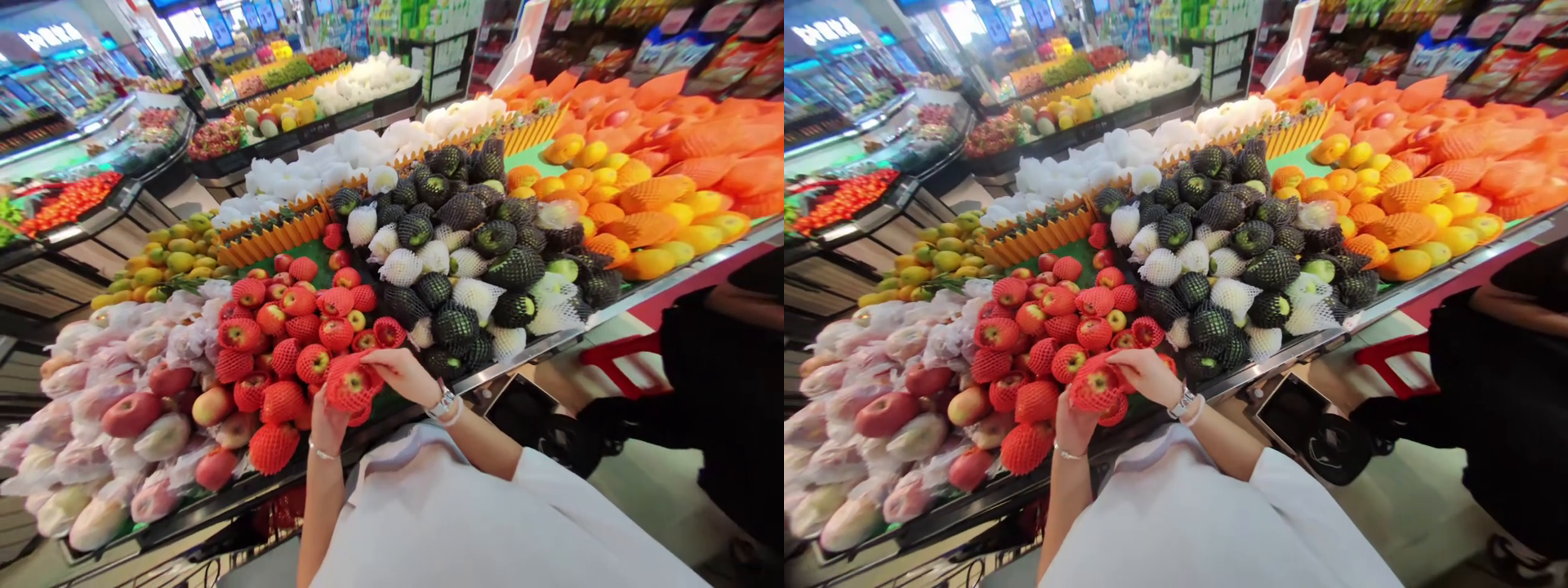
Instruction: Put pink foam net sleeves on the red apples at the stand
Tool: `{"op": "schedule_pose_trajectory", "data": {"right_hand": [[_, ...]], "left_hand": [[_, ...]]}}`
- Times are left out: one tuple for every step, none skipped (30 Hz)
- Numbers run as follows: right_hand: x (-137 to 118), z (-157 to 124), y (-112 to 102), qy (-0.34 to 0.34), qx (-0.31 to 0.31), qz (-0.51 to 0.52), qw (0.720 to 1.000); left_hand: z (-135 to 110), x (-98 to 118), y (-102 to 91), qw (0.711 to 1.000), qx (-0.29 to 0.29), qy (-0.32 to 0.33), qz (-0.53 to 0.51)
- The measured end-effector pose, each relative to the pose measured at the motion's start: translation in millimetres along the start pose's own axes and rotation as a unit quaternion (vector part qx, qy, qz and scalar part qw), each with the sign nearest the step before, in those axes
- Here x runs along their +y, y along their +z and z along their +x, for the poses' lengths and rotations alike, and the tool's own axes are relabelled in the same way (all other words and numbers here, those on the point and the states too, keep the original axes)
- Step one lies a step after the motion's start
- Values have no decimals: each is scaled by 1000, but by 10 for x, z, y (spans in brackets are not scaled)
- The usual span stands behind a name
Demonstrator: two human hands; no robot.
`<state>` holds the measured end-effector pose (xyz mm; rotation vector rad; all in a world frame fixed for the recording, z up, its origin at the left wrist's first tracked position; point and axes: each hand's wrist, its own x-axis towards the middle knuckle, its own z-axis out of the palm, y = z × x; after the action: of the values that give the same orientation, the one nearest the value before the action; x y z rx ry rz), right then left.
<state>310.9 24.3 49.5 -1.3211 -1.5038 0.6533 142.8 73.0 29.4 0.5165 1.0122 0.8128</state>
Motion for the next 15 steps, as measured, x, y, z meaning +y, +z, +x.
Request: {"op": "schedule_pose_trajectory", "data": {"right_hand": [[23,-1,14,18,26,1,1000],[49,4,24,37,37,-5,999],[78,14,29,54,36,-6,998],[107,29,27,69,35,0,997],[133,46,19,79,34,10,996],[153,61,4,85,38,23,995],[164,73,-13,88,46,42,994],[167,78,-30,87,55,69,992],[162,77,-42,84,70,99,989],[153,71,-49,76,89,126,985],[141,60,-48,60,108,142,982],[130,48,-42,36,124,141,982],[121,37,-33,7,133,122,984],[112,29,-25,-23,134,89,987],[104,24,-21,-49,127,53,989]], "left_hand": [[-39,11,71,1000,-8,-8,-9],[-72,18,139,1000,-20,-10,-18],[-96,21,200,999,-39,-7,-24],[-109,22,252,998,-58,3,-32],[-114,23,292,996,-75,11,-39],[-111,25,321,995,-86,15,-47],[-104,29,338,995,-87,18,-55],[-96,35,345,995,-82,18,-61],[-87,41,340,995,-73,15,-63],[-77,45,325,996,-66,13,-63],[-67,44,302,996,-61,15,-64],[-55,37,272,996,-62,13,-67],[-42,24,240,995,-68,11,-72],[-29,7,208,994,-75,11,-80],[-16,-13,181,992,-82,14,-90]]}}
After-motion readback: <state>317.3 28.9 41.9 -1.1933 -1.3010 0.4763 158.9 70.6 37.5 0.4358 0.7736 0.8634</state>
